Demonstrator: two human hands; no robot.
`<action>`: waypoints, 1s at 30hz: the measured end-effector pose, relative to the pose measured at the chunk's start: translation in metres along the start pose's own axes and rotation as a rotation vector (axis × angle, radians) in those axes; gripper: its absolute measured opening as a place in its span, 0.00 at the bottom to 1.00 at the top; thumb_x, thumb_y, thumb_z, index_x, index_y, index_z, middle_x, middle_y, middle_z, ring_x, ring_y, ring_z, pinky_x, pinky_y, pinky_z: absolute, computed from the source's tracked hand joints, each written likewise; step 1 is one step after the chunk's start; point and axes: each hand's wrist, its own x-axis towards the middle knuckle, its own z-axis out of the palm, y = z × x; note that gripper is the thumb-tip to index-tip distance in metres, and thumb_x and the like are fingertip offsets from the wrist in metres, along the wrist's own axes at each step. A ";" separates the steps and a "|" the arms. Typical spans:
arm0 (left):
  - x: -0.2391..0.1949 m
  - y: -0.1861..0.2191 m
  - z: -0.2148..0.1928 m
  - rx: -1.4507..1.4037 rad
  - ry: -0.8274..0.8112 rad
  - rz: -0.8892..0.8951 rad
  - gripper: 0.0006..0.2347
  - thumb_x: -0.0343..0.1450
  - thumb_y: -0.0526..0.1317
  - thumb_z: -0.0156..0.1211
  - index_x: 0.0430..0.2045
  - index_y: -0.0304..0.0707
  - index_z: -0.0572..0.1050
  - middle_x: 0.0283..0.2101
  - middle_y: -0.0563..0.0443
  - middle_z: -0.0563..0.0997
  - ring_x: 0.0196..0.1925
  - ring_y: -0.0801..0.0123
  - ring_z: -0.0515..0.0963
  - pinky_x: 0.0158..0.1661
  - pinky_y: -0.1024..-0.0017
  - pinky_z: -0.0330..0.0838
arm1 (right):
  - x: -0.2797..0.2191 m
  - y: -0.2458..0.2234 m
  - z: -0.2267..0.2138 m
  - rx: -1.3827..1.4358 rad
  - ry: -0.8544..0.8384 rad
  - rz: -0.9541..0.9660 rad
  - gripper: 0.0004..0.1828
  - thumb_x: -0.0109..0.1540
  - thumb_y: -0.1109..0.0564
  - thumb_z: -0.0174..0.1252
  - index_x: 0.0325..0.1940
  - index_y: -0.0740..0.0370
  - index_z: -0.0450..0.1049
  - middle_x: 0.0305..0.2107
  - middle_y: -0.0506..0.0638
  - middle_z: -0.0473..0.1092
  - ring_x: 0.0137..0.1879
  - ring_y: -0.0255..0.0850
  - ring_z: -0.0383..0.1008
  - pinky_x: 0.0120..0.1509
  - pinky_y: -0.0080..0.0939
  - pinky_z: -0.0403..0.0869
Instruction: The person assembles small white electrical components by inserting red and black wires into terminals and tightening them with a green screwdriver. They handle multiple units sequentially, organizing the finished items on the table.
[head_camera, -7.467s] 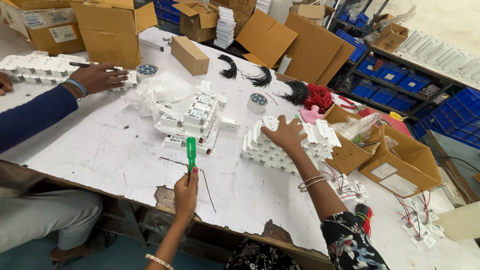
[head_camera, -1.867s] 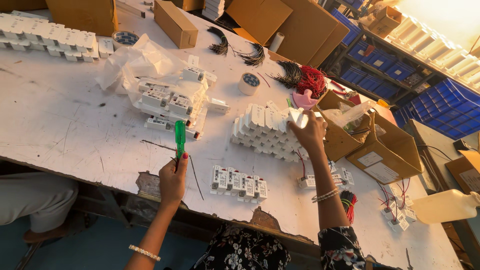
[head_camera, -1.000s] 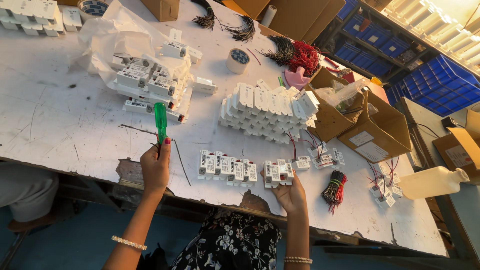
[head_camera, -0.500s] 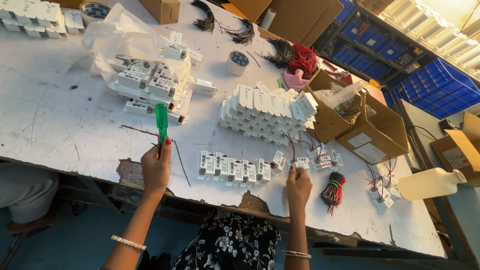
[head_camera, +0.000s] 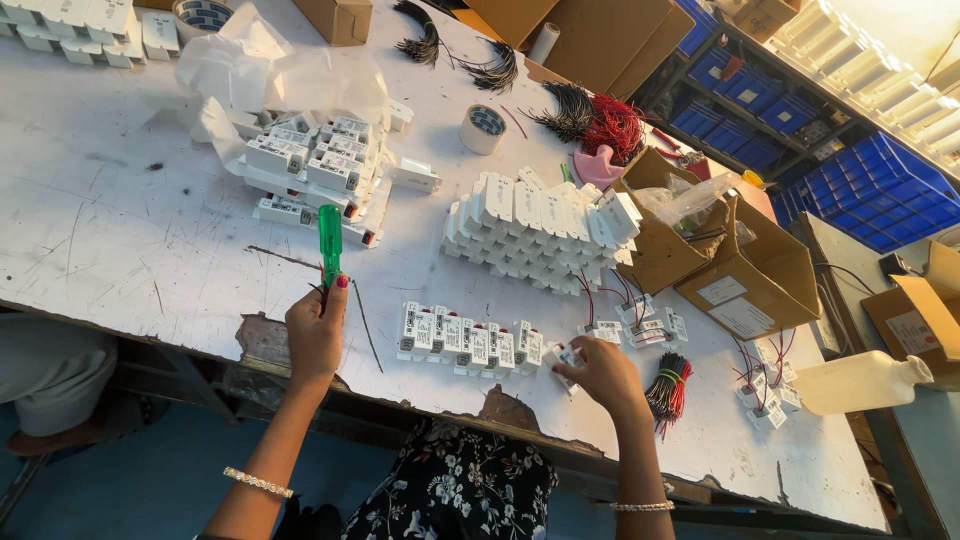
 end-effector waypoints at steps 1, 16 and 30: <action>0.000 -0.001 0.000 -0.004 -0.001 -0.005 0.25 0.75 0.55 0.54 0.10 0.43 0.60 0.13 0.62 0.58 0.15 0.81 0.53 0.18 0.74 0.46 | 0.001 0.001 0.001 0.037 0.013 -0.003 0.28 0.58 0.42 0.68 0.58 0.56 0.74 0.43 0.55 0.78 0.48 0.43 0.78 0.54 0.46 0.76; 0.000 0.004 0.001 0.037 0.010 -0.016 0.25 0.75 0.55 0.54 0.09 0.43 0.60 0.12 0.62 0.56 0.14 0.81 0.52 0.18 0.74 0.46 | 0.124 0.023 -0.086 -0.058 1.193 -0.504 0.23 0.59 0.50 0.69 0.54 0.64 0.76 0.39 0.60 0.76 0.45 0.53 0.76 0.50 0.51 0.75; 0.000 0.003 0.000 0.021 0.005 -0.018 0.25 0.75 0.54 0.56 0.09 0.42 0.59 0.13 0.62 0.56 0.16 0.81 0.51 0.19 0.72 0.45 | 0.068 0.045 -0.057 1.881 -0.113 -0.525 0.25 0.67 0.53 0.55 0.67 0.62 0.64 0.50 0.56 0.71 0.52 0.44 0.76 0.52 0.44 0.75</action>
